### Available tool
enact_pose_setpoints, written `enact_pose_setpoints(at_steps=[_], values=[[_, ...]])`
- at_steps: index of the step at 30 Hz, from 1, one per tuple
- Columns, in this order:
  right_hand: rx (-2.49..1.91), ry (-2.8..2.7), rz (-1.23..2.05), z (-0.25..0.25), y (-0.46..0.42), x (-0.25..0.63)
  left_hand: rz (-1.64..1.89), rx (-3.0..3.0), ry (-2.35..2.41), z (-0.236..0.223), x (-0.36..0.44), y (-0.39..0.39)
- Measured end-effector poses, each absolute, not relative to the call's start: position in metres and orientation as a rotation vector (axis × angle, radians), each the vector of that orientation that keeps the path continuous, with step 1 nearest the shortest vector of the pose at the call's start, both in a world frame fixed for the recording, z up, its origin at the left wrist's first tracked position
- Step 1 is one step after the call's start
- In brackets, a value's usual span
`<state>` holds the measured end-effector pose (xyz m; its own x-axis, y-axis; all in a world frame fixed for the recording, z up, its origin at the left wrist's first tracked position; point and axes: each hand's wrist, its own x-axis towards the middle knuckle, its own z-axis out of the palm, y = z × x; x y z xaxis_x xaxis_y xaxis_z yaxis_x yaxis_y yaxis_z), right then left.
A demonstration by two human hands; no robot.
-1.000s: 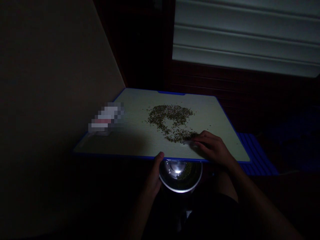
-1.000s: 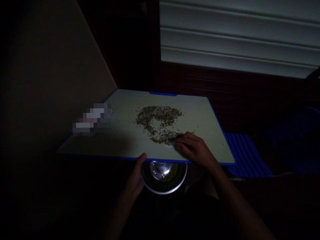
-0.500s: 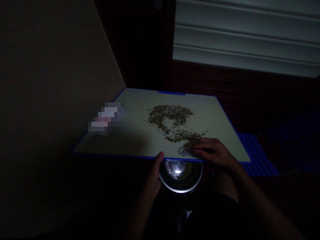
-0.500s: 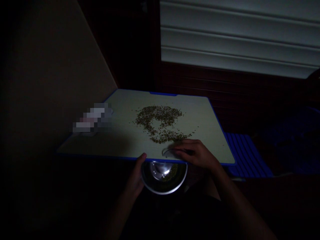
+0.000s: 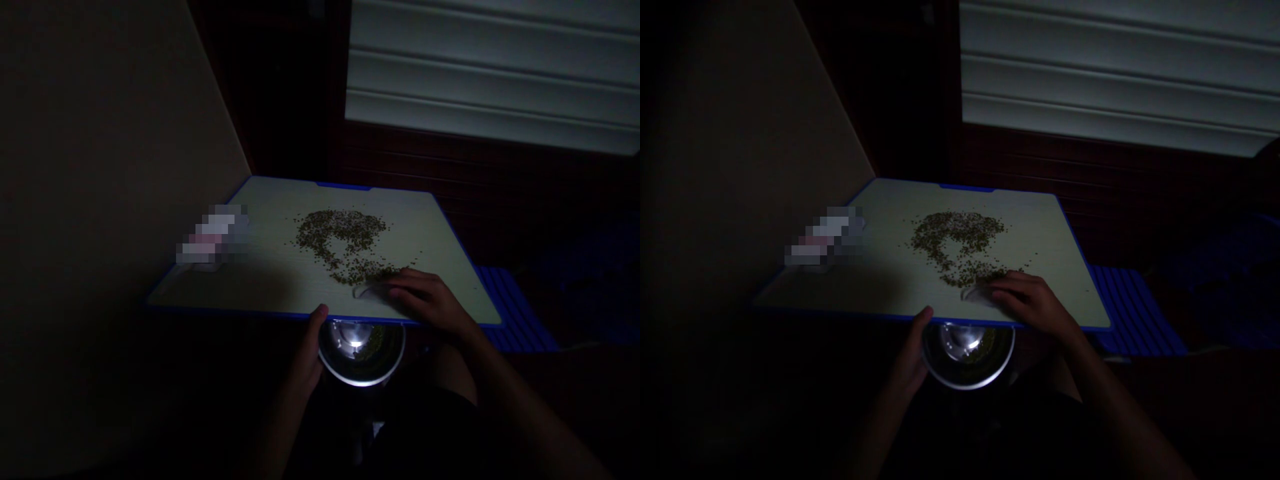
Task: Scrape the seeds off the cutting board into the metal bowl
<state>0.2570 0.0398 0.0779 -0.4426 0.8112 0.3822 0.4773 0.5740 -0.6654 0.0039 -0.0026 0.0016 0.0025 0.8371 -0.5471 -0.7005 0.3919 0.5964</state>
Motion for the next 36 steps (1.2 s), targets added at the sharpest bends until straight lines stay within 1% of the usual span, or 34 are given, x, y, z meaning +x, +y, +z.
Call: enact_pose_setpoints(at_steps=[3,12,19,24,36], values=[[-1.082,-2.002,0.443,0.075,0.043,0.255,1.228,0.162,0.984,0.002,0.005,-0.003],[-1.032,-2.137,0.331,0.075,0.047,0.244,1.232,0.211,0.978,-0.005,0.004,-0.003],[-1.032,-2.12,0.316,0.073,0.049,0.246,1.179,0.174,0.995,0.0,0.003,-0.003],[-0.972,-2.174,0.367,0.071,0.049,0.247,1.168,0.172,0.998,0.0,0.004,-0.002],[-0.882,-2.227,0.35,0.073,0.051,0.242,1.201,0.173,1.008,0.002,0.005,-0.002]])
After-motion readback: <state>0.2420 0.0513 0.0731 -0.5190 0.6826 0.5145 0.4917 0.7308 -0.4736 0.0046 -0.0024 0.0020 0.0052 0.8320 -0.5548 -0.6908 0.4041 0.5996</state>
